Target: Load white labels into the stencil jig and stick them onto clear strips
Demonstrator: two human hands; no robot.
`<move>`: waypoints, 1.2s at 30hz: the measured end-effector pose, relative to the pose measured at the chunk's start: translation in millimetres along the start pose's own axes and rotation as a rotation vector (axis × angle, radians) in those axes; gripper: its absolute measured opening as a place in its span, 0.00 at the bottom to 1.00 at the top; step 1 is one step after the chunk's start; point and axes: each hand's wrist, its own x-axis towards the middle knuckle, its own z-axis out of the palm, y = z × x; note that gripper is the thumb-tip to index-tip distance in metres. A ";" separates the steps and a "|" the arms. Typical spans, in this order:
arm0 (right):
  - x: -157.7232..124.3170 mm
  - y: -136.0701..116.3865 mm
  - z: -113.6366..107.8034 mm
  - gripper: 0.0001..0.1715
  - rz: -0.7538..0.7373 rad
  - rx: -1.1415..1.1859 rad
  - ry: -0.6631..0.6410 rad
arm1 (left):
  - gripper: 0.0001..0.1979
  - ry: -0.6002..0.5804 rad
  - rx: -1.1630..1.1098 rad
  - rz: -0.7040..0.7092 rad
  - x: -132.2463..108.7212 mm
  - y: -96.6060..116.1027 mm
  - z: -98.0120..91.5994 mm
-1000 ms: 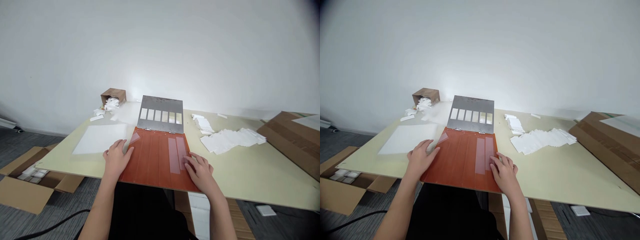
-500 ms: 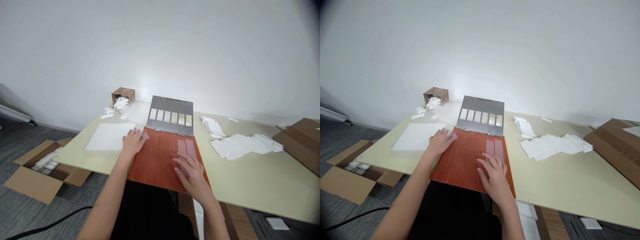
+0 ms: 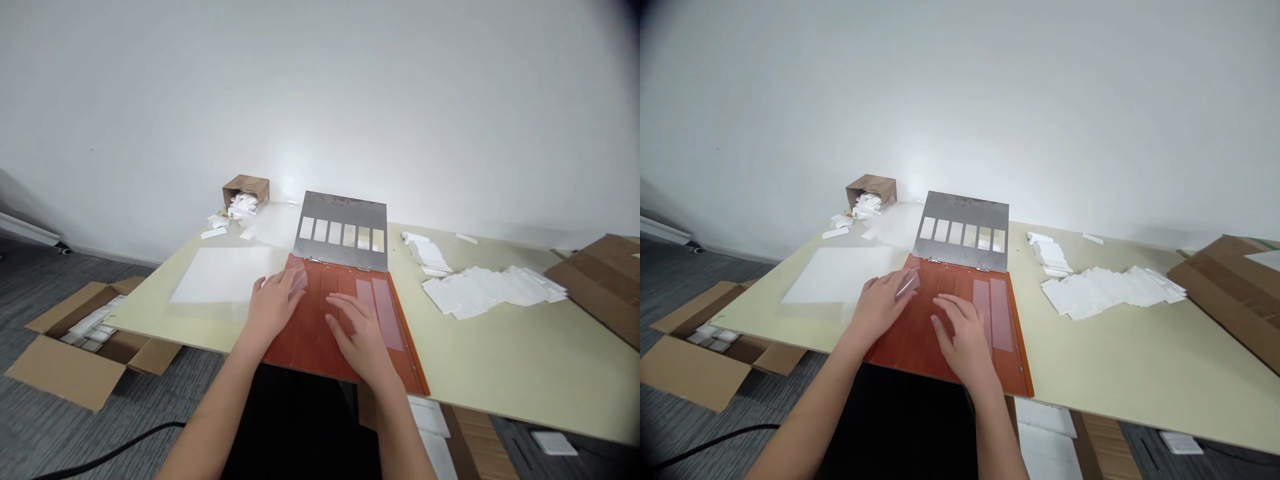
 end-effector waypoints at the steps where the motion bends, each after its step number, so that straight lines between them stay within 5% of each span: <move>1: 6.2 -1.4 1.9 0.17 -0.013 0.026 0.035 | 0.15 0.017 0.000 0.016 -6.1 4.2 -1.1; 7: 29.7 -9.1 11.0 0.16 -0.124 0.101 0.126 | 0.11 0.255 0.011 0.238 -28.9 17.0 3.2; 11: 26.0 -10.4 11.4 0.11 -0.172 0.084 0.153 | 0.06 0.306 0.019 0.255 -33.3 20.5 -0.1; 16: 17.6 -12.4 2.4 0.11 -0.194 0.016 0.115 | 0.02 0.209 0.006 0.307 -37.2 23.7 -18.5; 28: 6.6 -18.6 -12.3 0.07 -0.211 0.016 0.086 | 0.14 0.099 0.114 0.400 -39.0 32.9 -36.5; 36: 6.1 -15.6 -15.2 0.08 -0.279 -0.070 0.274 | 0.09 -0.115 -0.229 0.319 -37.5 40.0 -49.6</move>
